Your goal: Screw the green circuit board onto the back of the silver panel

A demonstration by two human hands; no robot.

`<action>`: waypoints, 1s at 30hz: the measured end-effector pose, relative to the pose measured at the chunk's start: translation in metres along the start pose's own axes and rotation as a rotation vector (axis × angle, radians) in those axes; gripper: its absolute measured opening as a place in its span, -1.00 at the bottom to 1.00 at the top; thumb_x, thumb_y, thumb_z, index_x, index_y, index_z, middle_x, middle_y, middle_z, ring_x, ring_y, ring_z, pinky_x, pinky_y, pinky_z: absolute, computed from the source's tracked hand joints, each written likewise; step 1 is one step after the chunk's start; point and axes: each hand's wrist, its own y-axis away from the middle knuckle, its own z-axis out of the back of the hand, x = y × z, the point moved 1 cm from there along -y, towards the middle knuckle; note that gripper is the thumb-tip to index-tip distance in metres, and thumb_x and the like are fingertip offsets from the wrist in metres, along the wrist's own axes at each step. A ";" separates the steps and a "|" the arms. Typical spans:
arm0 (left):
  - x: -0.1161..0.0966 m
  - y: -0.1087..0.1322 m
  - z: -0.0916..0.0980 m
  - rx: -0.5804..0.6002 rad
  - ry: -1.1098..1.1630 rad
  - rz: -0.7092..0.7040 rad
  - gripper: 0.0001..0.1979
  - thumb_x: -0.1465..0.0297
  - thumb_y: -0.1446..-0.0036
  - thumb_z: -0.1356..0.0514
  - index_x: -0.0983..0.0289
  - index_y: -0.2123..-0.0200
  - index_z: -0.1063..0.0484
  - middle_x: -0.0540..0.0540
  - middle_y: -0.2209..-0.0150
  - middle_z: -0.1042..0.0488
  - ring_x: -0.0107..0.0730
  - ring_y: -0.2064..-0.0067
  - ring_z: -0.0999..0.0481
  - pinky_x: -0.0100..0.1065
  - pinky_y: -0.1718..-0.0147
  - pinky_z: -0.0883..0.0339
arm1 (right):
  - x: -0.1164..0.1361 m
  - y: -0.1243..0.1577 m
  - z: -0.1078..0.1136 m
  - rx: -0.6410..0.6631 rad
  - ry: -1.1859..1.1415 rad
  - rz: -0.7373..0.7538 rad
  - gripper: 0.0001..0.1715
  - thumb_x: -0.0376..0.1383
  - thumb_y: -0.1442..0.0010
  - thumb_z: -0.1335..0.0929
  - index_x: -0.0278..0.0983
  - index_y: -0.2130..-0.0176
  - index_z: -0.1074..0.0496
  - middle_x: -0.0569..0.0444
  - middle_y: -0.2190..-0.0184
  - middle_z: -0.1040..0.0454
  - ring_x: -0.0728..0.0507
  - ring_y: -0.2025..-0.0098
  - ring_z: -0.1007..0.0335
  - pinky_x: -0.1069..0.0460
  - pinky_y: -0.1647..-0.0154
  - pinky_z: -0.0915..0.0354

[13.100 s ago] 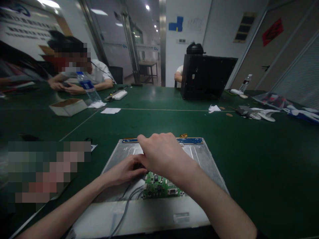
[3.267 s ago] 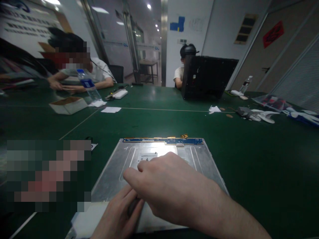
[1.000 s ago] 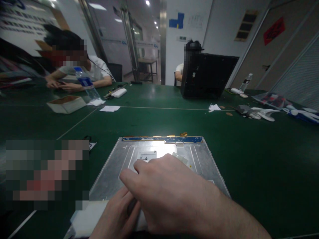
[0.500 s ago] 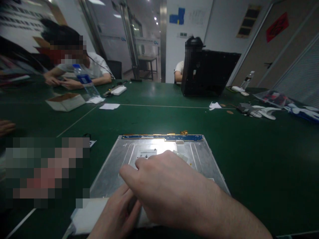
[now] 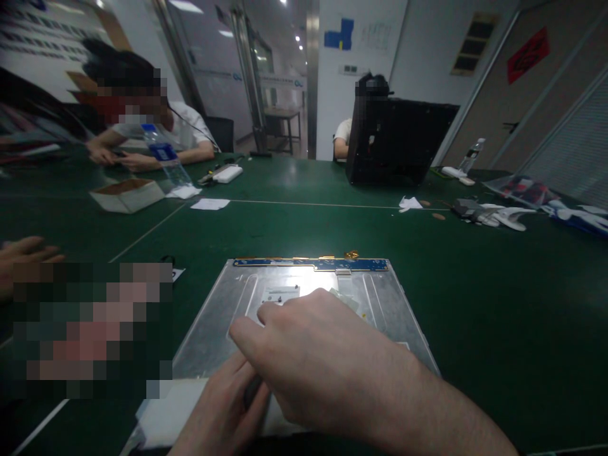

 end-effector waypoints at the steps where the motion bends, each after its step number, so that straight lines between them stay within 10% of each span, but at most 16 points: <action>1: 0.000 0.000 0.000 -0.006 0.002 -0.004 -0.85 0.48 -0.23 0.01 0.24 0.32 -0.34 0.14 0.29 -0.43 -0.19 0.26 -0.47 -0.23 0.32 -0.40 | 0.001 0.001 0.000 0.001 -0.011 0.017 -0.82 -0.42 -0.17 -0.33 -0.25 0.19 -0.30 0.11 0.32 -0.45 -0.03 0.43 -0.26 0.04 0.53 0.00; 30: 0.000 -0.001 0.000 -0.024 0.007 -0.009 -0.83 0.49 -0.23 0.01 0.23 0.31 -0.37 0.16 0.29 -0.46 -0.20 0.27 -0.50 -0.27 0.33 -0.42 | 0.001 0.001 0.000 -0.009 0.007 0.008 -0.84 -0.41 -0.16 -0.33 -0.25 0.21 -0.31 0.12 0.35 -0.46 -0.04 0.45 -0.27 0.03 0.55 0.03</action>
